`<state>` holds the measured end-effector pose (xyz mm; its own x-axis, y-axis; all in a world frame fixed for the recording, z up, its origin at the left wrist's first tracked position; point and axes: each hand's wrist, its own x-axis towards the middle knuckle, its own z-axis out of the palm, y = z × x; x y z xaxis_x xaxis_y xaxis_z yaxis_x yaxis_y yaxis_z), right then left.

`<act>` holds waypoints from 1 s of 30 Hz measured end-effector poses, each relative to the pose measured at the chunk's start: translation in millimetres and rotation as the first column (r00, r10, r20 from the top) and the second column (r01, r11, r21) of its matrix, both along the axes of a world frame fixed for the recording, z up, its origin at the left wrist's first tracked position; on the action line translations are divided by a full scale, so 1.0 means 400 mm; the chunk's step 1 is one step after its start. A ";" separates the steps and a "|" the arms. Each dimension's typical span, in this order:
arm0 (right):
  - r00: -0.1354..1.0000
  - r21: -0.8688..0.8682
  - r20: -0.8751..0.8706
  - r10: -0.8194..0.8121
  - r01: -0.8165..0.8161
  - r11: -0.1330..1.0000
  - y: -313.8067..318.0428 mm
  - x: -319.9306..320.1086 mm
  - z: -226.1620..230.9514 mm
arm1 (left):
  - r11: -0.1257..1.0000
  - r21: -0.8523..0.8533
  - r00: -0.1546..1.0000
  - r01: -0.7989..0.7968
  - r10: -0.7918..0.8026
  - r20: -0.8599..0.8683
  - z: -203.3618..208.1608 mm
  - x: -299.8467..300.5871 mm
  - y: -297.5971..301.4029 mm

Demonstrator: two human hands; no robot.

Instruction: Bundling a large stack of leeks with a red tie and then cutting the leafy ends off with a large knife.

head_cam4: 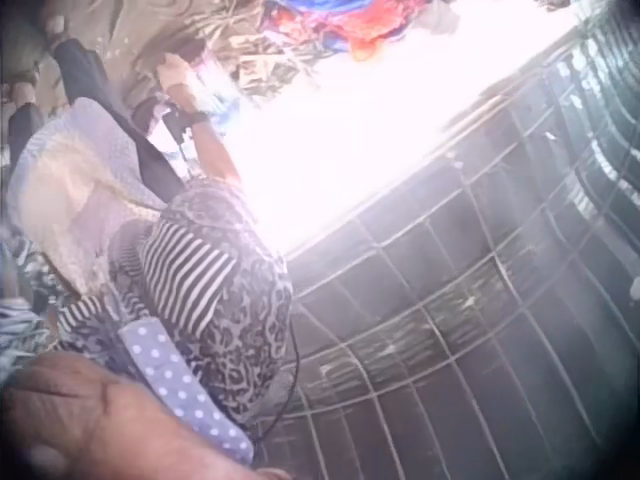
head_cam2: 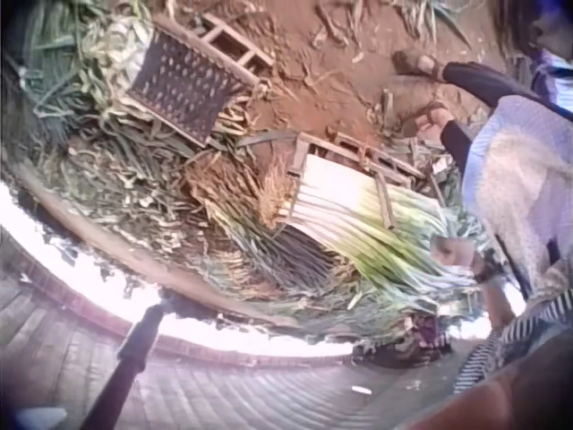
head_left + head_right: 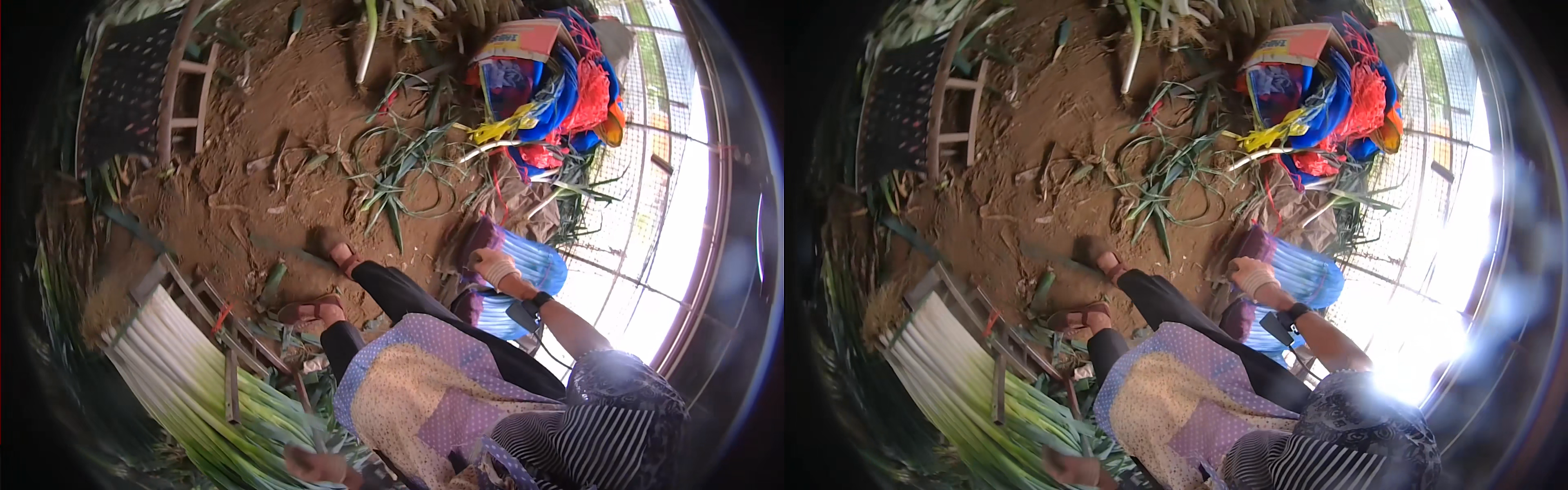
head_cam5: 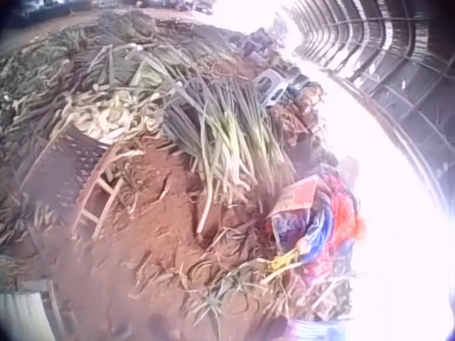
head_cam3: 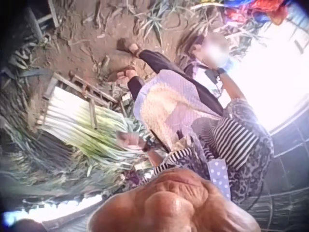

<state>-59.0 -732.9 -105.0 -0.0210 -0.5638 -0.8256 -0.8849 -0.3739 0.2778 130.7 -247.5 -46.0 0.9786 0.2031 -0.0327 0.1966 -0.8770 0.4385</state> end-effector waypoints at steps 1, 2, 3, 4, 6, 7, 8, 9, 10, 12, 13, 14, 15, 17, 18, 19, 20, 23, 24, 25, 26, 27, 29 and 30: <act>1.000 -0.029 0.018 0.003 -0.002 1.000 0.000 -0.019 -0.014 | 0.962 -0.273 0.996 0.004 -0.029 -0.087 -0.034 -0.018 -0.024; 1.000 -0.052 0.029 0.002 -0.001 0.999 0.010 -0.039 -0.025 | 0.983 -0.186 0.988 0.005 -0.033 -0.149 -0.039 -0.003 -0.131; 0.999 -0.030 0.037 -0.029 0.030 0.999 0.021 -0.043 -0.026 | 0.996 -0.092 0.977 0.017 -0.036 -0.211 -0.039 0.017 -0.228; 0.997 -0.016 0.043 -0.061 0.062 0.998 0.021 -0.038 -0.016 | 0.992 -0.124 0.899 -0.006 -0.049 -0.436 -0.063 0.015 -0.228; 0.990 0.037 0.078 -0.114 0.112 0.993 0.037 -0.037 -0.010 | 0.988 -0.132 0.615 -0.077 -0.057 -0.786 -0.116 0.018 -0.207; 0.987 0.033 0.057 -0.147 0.146 0.989 0.041 -0.066 -0.006 | 0.991 -0.060 0.568 -0.121 0.019 -0.823 -0.106 0.033 -0.272; 0.983 0.027 0.031 -0.180 0.179 0.983 0.052 -0.101 0.002 | 0.987 0.016 0.513 -0.159 0.097 -0.853 -0.073 0.057 -0.381; 0.977 0.027 0.010 -0.211 0.211 0.977 0.064 -0.128 0.010 | 0.976 0.100 0.459 -0.193 0.180 -0.870 -0.052 0.067 -0.441; 0.977 0.031 0.012 -0.212 0.212 0.977 0.079 -0.131 0.012 | 0.970 0.200 0.444 -0.137 0.241 -0.863 -0.092 0.062 -0.407; 0.975 0.024 -0.008 -0.220 0.220 0.975 0.114 -0.156 0.034 | 0.995 -0.059 0.609 0.082 -0.096 -0.788 -0.124 0.050 -0.357; 0.974 0.044 -0.008 -0.228 0.228 0.973 0.135 -0.150 0.028 | 0.965 -0.160 0.669 0.206 -0.258 -0.697 -0.135 0.064 -0.330; 0.972 0.064 -0.008 -0.236 0.236 0.970 0.154 -0.145 0.024 | 0.983 -0.157 0.691 -0.090 -0.052 -0.721 -0.196 0.071 -0.264; 0.968 0.065 -0.030 -0.248 0.249 0.966 0.169 -0.163 0.035 | 0.980 -0.197 0.711 -0.014 -0.129 -0.692 -0.193 0.075 -0.276; 0.958 0.063 -0.056 -0.280 0.283 0.957 0.203 -0.215 0.055 | 0.968 -0.252 0.704 -0.002 -0.178 -0.688 -0.168 0.101 -0.329; 0.952 0.072 -0.051 -0.302 0.305 0.950 0.223 -0.227 0.059 | 0.966 -0.253 0.694 -0.062 -0.140 -0.707 -0.156 0.120 -0.347; 0.946 0.074 -0.045 -0.321 0.324 0.943 0.235 -0.237 0.071 | 0.942 -0.211 0.625 -0.259 -0.003 -0.781 -0.152 0.142 -0.365; 0.953 0.074 -0.068 -0.295 0.300 0.951 0.252 -0.264 0.077 | 0.884 -0.148 0.523 -0.443 0.120 -0.844 -0.154 0.155 -0.375; 0.926 0.070 -0.177 -0.334 0.351 0.934 0.283 -0.313 0.106 | 0.890 -0.151 0.577 -0.431 0.143 -0.804 -0.172 0.151 -0.385; 0.920 0.079 -0.168 -0.355 0.371 0.925 0.283 -0.328 0.112 | 0.893 -0.175 0.577 -0.415 0.110 -0.809 -0.171 0.150 -0.391; 0.911 0.088 -0.164 -0.378 0.395 0.915 0.286 -0.342 0.121 | 0.904 -0.147 0.571 -0.401 0.120 -0.812 -0.177 0.146 -0.397; 0.903 0.097 -0.159 -0.399 0.417 0.904 0.286 -0.358 0.127 | 0.914 -0.120 0.564 -0.387 0.132 -0.815 -0.185 0.144 -0.402; 0.894 0.074 -0.188 -0.406 0.425 0.902 0.287 -0.385 0.119 | 0.923 -0.092 0.558 -0.374 0.145 -0.817 -0.193 0.140 -0.409; 0.868 0.032 -0.254 -0.426 0.447 0.894 0.284 -0.438 0.100 | 0.945 -0.111 0.571 -0.306 0.089 -0.816 -0.197 0.125 -0.436; 0.845 0.007 -0.280 -0.456 0.477 0.879 0.278 -0.468 0.095 | 0.954 -0.122 0.576 -0.274 0.062 -0.815 -0.201 0.115 -0.448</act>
<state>-246.1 -621.6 -66.9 -0.4872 -0.3712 -0.7905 -0.8582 0.0363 0.5120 176.5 -426.6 -126.4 0.4828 0.2445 -0.8409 0.6914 -0.6958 0.1947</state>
